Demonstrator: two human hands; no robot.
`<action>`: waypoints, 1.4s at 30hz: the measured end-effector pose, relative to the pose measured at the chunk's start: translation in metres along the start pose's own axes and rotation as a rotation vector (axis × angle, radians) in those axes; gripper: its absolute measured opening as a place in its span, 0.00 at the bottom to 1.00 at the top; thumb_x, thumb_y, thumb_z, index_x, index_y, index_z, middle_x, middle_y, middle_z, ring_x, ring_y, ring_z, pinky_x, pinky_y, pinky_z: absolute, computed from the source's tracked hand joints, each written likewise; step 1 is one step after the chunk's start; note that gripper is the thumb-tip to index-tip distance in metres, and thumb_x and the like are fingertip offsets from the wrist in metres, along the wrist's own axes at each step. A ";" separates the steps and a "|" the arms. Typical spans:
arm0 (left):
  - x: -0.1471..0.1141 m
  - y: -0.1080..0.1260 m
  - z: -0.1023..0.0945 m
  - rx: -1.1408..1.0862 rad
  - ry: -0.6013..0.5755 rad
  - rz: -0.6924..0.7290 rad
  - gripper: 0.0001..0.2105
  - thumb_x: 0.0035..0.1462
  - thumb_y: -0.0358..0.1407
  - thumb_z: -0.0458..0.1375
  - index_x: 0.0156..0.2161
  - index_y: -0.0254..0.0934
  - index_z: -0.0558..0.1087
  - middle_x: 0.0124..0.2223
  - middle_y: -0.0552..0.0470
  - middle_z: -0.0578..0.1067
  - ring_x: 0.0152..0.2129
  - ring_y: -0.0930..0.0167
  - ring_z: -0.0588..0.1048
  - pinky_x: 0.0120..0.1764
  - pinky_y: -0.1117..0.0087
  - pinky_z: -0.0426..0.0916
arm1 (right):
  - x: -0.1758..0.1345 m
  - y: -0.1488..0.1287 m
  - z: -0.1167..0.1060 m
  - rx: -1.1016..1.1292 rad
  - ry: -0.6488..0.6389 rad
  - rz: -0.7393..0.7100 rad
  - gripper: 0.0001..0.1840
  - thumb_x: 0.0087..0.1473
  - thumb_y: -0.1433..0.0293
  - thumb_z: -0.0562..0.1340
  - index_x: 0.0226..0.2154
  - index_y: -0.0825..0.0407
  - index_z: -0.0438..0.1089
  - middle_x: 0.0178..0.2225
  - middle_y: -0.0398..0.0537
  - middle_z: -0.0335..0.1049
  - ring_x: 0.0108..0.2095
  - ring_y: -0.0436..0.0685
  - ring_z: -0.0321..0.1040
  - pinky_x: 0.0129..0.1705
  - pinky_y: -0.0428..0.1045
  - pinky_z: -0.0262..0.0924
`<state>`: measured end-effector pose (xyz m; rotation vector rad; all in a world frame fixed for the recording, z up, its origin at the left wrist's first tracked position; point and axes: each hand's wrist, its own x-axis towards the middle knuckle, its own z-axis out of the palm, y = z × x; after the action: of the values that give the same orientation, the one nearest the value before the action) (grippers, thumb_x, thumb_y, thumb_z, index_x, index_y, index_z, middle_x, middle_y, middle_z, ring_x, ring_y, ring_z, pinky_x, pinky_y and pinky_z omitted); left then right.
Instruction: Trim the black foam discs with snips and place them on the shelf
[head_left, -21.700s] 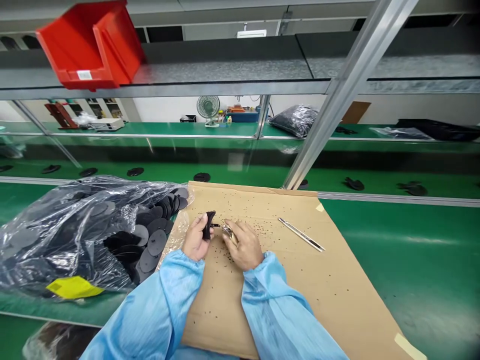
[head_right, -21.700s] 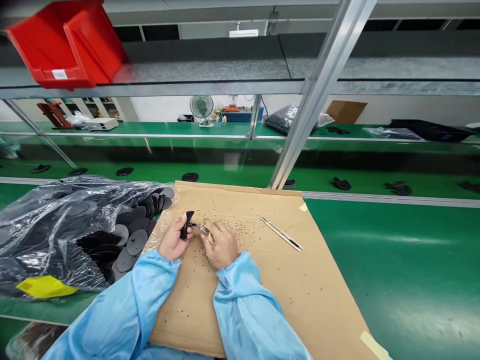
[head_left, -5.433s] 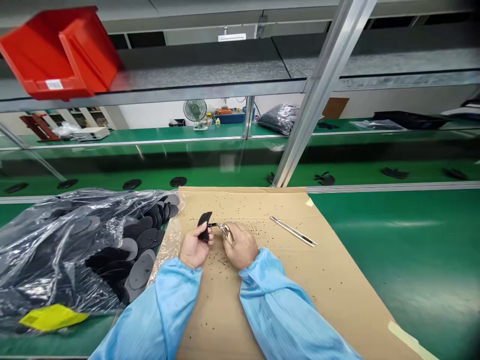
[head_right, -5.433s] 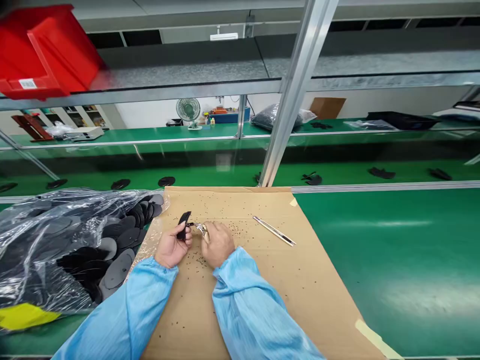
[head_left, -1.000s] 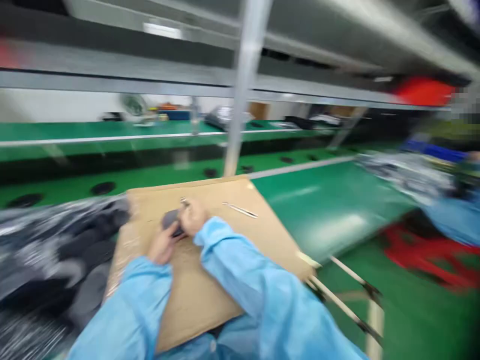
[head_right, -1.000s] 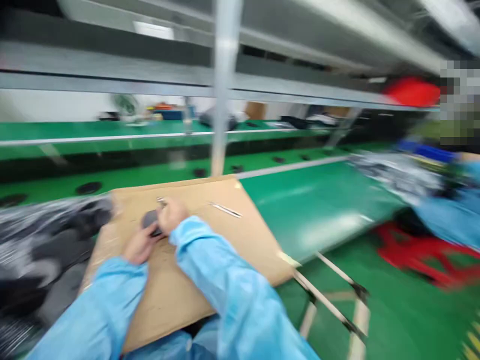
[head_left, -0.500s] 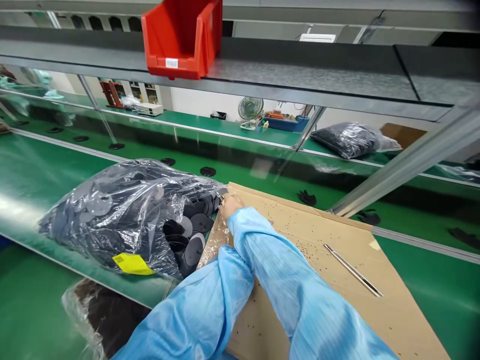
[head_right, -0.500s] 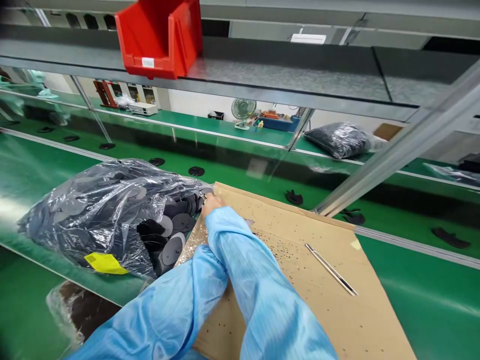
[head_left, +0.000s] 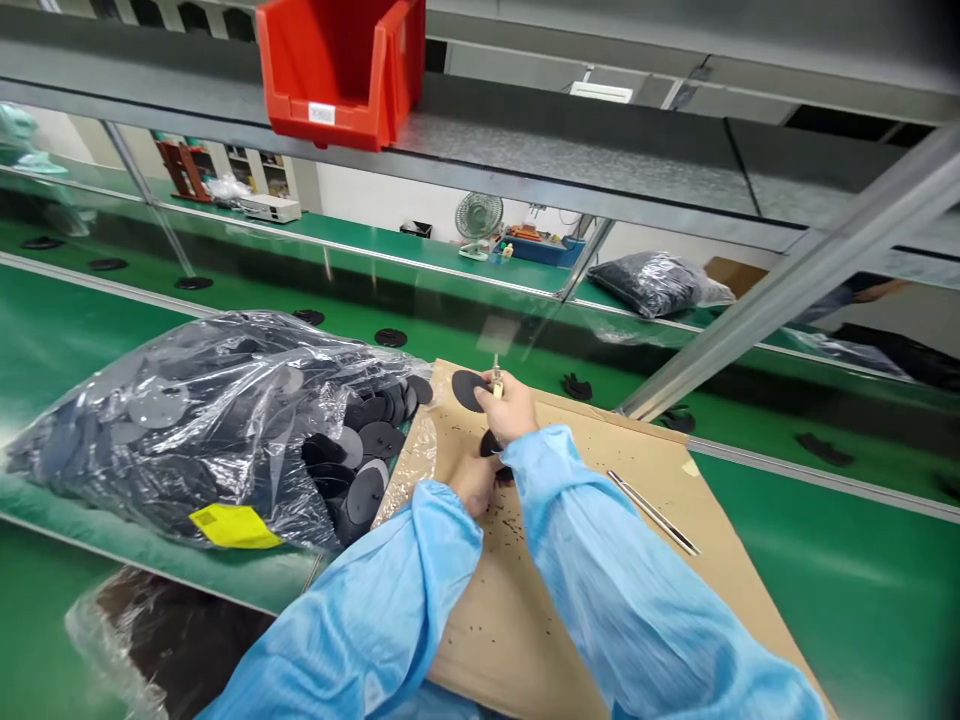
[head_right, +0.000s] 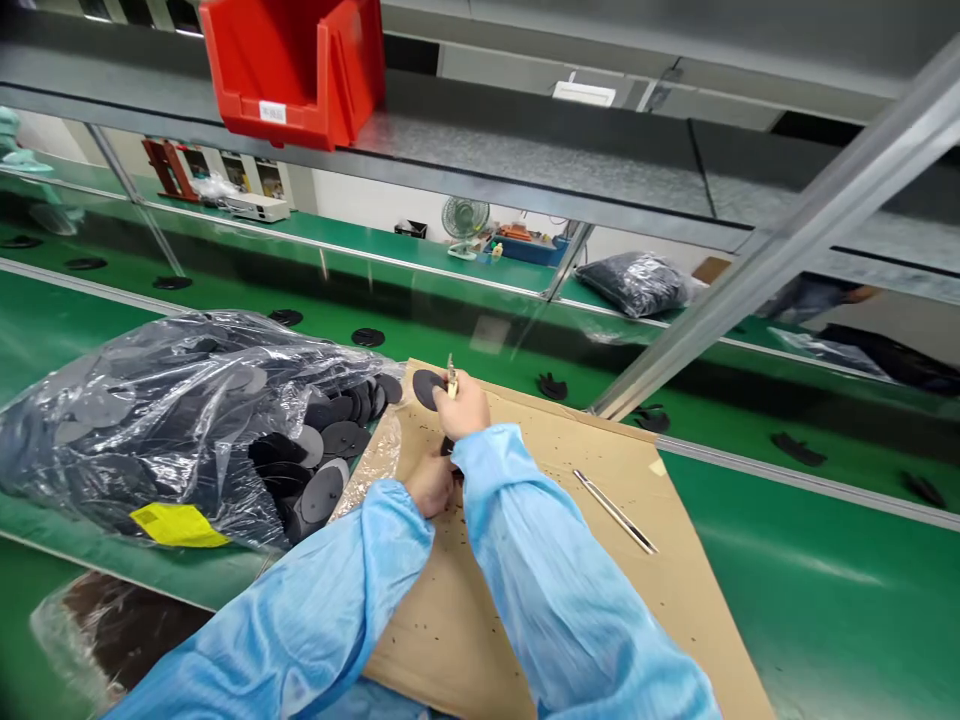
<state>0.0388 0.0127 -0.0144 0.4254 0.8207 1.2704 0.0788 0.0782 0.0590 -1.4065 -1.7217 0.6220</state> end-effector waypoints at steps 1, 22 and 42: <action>0.000 -0.002 0.000 -0.004 -0.018 0.006 0.15 0.50 0.38 0.63 0.41 0.29 0.70 0.34 0.47 0.73 0.29 0.69 0.73 0.30 0.69 0.68 | -0.006 0.006 -0.013 0.094 0.057 -0.003 0.09 0.44 0.66 0.60 0.31 0.52 0.69 0.28 0.43 0.69 0.29 0.55 0.64 0.33 0.49 0.58; -0.007 -0.016 -0.005 0.237 -0.119 0.242 0.21 0.42 0.38 0.68 0.44 0.32 0.74 0.43 0.43 0.76 0.38 0.64 0.75 0.43 0.62 0.71 | -0.101 0.091 -0.044 0.236 0.218 0.001 0.12 0.51 0.60 0.61 0.33 0.52 0.68 0.30 0.47 0.70 0.31 0.55 0.67 0.37 0.50 0.62; -0.012 -0.010 0.000 0.209 -0.102 0.253 0.18 0.35 0.32 0.71 0.36 0.31 0.75 0.37 0.46 0.77 0.36 0.66 0.75 0.47 0.61 0.67 | -0.098 0.087 -0.041 0.860 0.132 0.370 0.22 0.30 0.62 0.72 0.31 0.54 0.68 0.25 0.42 0.69 0.26 0.52 0.66 0.33 0.49 0.63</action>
<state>0.0448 -0.0020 -0.0178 0.7753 0.8352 1.3874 0.1662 0.0017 -0.0141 -1.0837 -0.8846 1.2535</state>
